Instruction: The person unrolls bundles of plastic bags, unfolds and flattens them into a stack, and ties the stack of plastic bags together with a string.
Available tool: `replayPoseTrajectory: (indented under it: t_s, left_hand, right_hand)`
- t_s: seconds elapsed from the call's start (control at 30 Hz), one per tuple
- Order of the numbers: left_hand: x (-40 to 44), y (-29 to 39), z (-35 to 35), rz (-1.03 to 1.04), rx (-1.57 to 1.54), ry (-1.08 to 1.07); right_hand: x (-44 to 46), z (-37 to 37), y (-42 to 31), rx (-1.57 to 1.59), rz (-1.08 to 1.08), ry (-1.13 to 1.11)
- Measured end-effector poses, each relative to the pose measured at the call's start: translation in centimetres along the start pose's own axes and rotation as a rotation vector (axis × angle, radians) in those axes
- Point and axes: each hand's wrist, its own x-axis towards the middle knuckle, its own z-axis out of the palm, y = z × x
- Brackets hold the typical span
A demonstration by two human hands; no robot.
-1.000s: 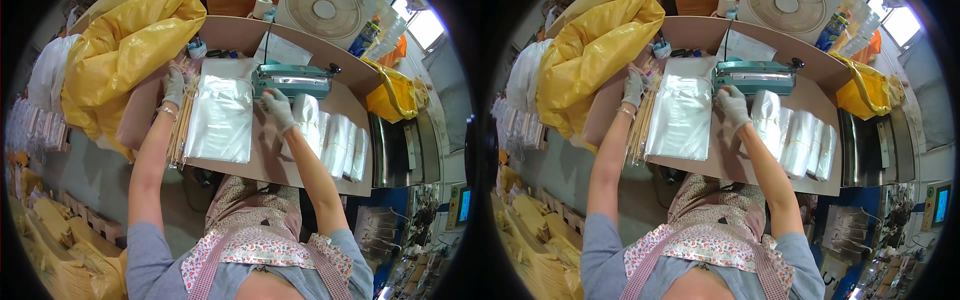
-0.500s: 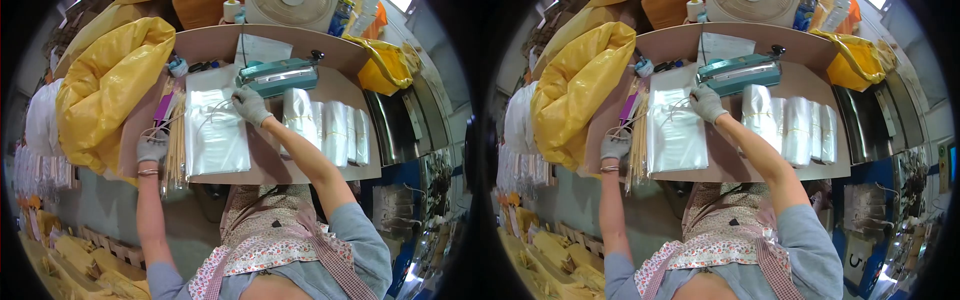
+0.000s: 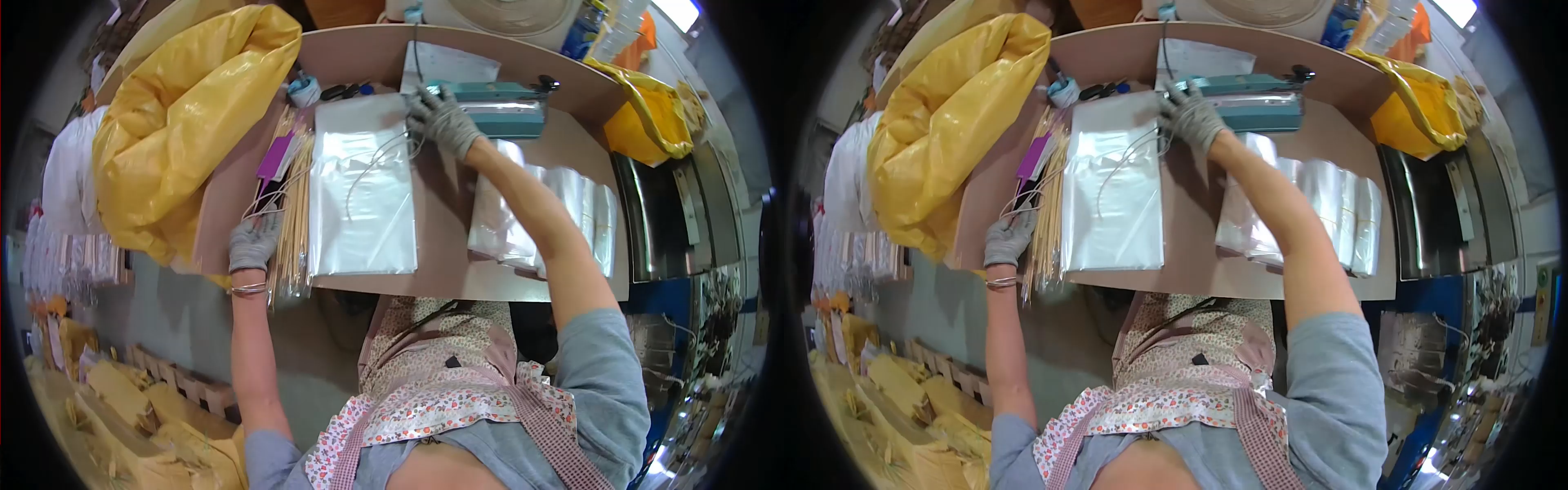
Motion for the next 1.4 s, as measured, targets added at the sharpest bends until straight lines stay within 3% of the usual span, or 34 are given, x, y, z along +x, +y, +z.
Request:
replayPoseTrajectory:
  t_s: [0.13,0.2,0.33,0.4,0.47,0.53,0.57,0.6,0.63,0.77,0.83,0.87,0.9,0.97,1.0,1.03,1.1,1.23,1.37,1.4]
  left_hand:
    - [-2.2,1.9,-1.6,0.004,-0.008,-0.064]
    - [-3.8,1.8,-0.7,0.169,0.122,0.100]
    - [-5.5,-1.1,-1.1,0.355,0.333,0.085]
    - [-6.7,-4.5,-0.4,0.897,1.174,0.024]
    - [-9.8,-9.6,2.2,1.649,1.319,0.070]
    - [-7.8,-10.6,2.7,1.889,1.570,-0.483]
    - [-5.4,-11.2,2.7,1.813,1.829,-0.630]
    - [-5.6,-12.6,3.6,1.624,2.150,-0.558]
    - [-4.5,-13.3,4.1,1.628,2.147,-0.543]
    - [0.2,-14.6,3.4,1.499,2.483,-0.399]
    - [0.8,-14.7,3.5,1.398,2.556,-0.388]
    - [0.7,-14.9,3.4,1.398,2.539,-0.382]
    - [0.5,-15.1,3.1,1.393,2.530,-0.380]
    - [0.1,-15.2,3.3,1.403,2.536,-0.394]
    - [-0.2,-15.2,3.3,1.379,2.559,-0.383]
    - [-0.4,-15.2,3.5,1.360,2.578,-0.366]
    - [-0.3,-15.1,3.6,1.372,2.562,-0.385]
    - [0.0,-14.9,3.2,1.381,2.499,-0.429]
    - [0.6,-14.6,3.2,1.419,2.515,-0.502]
    - [1.4,-14.6,2.9,1.519,2.485,-0.540]
  right_hand:
    - [0.2,0.2,2.7,-0.003,0.008,-0.065]
    - [-0.6,0.0,3.4,0.021,0.007,-0.065]
    - [0.0,-4.5,-0.9,0.221,0.182,0.017]
    - [0.9,-3.7,-3.8,0.330,0.234,0.049]
    - [1.9,-1.2,-6.2,0.441,0.288,0.087]
    - [3.1,1.5,-7.8,0.268,0.171,0.080]
    - [3.3,1.3,-8.1,0.274,0.174,0.084]
    - [3.6,1.1,-8.4,0.332,0.286,0.050]
    - [4.0,0.9,-8.4,0.384,0.392,0.017]
    - [2.6,0.5,-7.0,0.573,0.402,0.015]
    - [1.5,0.0,-6.4,0.863,1.177,-0.078]
    - [0.6,-0.3,-6.1,0.913,1.367,-0.076]
    - [0.0,0.2,-5.9,0.909,1.377,-0.088]
    - [-0.2,0.9,-5.1,0.944,1.128,-0.100]
    - [0.1,1.1,-5.3,1.076,1.121,-0.133]
    - [0.4,1.3,-5.7,0.928,1.080,-0.112]
    - [1.5,2.3,-6.1,0.877,1.125,-0.217]
    - [0.7,0.1,-5.7,0.803,1.200,-0.151]
    - [-3.8,-1.6,-1.5,0.813,0.974,-0.234]
    - [-4.6,-1.5,-0.7,0.811,1.046,-0.191]
